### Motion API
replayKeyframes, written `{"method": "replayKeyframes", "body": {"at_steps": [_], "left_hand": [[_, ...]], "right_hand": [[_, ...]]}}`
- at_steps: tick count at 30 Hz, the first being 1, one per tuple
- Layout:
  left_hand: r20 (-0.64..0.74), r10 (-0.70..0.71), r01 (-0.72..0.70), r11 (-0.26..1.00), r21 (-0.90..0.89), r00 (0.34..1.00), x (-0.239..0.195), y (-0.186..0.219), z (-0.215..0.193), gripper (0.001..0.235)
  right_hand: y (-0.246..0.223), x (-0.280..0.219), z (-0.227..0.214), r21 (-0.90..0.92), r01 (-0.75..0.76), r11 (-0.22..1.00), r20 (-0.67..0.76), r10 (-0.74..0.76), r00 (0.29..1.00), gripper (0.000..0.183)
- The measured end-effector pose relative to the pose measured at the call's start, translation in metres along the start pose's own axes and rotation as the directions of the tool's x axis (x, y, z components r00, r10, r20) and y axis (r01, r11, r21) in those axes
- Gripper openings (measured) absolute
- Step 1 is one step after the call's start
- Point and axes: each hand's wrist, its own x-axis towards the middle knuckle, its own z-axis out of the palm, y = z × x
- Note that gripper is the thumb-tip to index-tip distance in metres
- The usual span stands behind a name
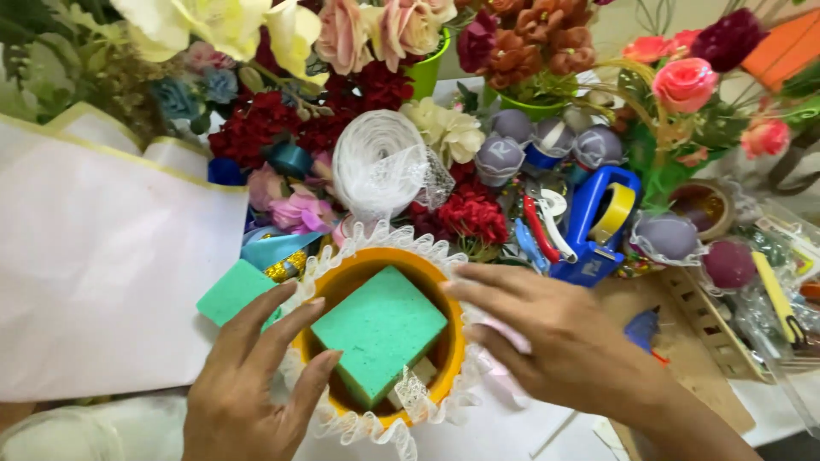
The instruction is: Cutting green floral foam to size and fitting it into a decorative orange bucket using a hot glue gun.
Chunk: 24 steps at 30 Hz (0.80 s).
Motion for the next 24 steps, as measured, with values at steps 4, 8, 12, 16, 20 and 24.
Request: {"method": "replayKeyframes", "body": {"at_steps": [4,8,12,16,20,24], "left_hand": [[-0.074,-0.031,0.037,0.996,0.086,0.997,0.007,-0.001,0.002,0.038],[-0.111,0.042,-0.016,0.974,0.224,0.993,0.018,-0.003,0.004,0.029],[-0.120,0.006,0.029,0.956,0.291,0.993,0.021,-0.013,0.012,0.017],[0.019,-0.005,0.003,0.998,0.060,1.000,0.035,-0.003,0.005,0.023],[0.214,0.009,0.002,0.999,-0.050,0.977,0.038,-0.003,0.010,0.029],[0.361,-0.037,0.017,0.998,0.058,0.932,0.027,-0.011,0.033,0.045]], "right_hand": [[0.030,-0.101,-0.037,-0.208,-0.635,0.744,-0.099,0.630,0.770,0.043],[0.068,-0.179,-0.020,-0.475,-0.879,-0.036,-0.092,0.996,0.009,0.057],[0.114,-0.275,0.032,-0.444,-0.894,-0.056,-0.030,0.998,-0.048,0.064],[0.127,-0.294,0.077,-0.465,-0.880,-0.095,-0.083,0.995,-0.063,0.078],[0.172,-0.363,0.141,-0.571,-0.817,-0.077,-0.454,0.859,0.236,0.085],[0.182,-0.332,0.135,-0.564,-0.822,-0.079,-0.420,0.885,0.203,0.090]]}}
